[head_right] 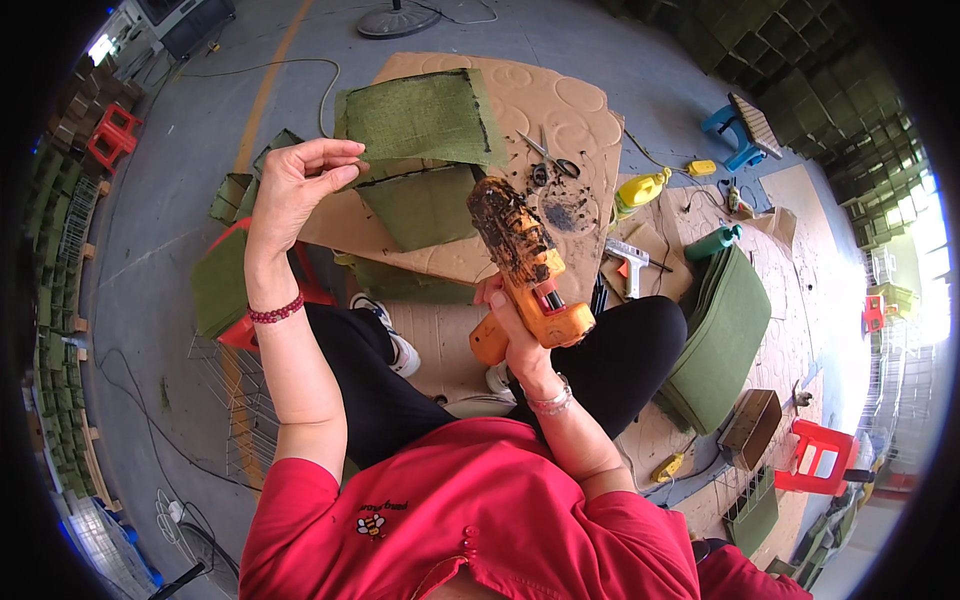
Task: Assembling mesh and wire components using a hot glue gun in a manufacturing setting.
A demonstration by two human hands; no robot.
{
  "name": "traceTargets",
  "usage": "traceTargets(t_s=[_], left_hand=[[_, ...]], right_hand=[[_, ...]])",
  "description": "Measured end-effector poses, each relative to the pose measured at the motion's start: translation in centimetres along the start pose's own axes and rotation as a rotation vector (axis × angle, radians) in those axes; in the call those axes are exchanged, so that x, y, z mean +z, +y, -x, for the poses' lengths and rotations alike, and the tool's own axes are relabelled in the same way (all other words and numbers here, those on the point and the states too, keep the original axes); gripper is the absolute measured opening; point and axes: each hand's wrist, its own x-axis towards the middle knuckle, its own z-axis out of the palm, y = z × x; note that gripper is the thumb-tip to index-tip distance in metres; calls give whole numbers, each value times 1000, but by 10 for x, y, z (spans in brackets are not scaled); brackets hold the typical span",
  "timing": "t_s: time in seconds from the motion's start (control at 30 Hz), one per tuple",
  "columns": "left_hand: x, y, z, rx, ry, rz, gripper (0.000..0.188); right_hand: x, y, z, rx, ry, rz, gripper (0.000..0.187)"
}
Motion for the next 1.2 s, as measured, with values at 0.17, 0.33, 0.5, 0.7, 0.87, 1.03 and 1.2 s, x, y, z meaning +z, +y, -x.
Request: traceTargets(t_s=[0.17, 0.33, 0.5, 0.7, 0.87, 1.03, 1.2], left_hand=[[2, 0, 1, -8, -4, -4, 18], [2, -1, 1, 9, -15, -26, 20], [-2, -5, 0, 44, -7, -75, 21], [-6, -13, -2, 106, -9, -136, 21], [0, 11, 3, 4, 12, -76, 18], [0, 6, 2, 33, -2, -78, 18], [3, 10, 2, 29, 7, -128, 18]], right_hand=[[-7, 1, -2, -20, 27, -37, 20], [-16, -1, -3, -40, 43, -37, 19], [-6, -7, -8, -102, 86, -82, 19], [-5, 0, -8, -113, 46, -38, 21], [-6, 3, -7, -115, 45, -27, 22], [2, 4, -2, -120, 79, 20, 22], [3, 4, -2, -105, 24, 2, 23]])
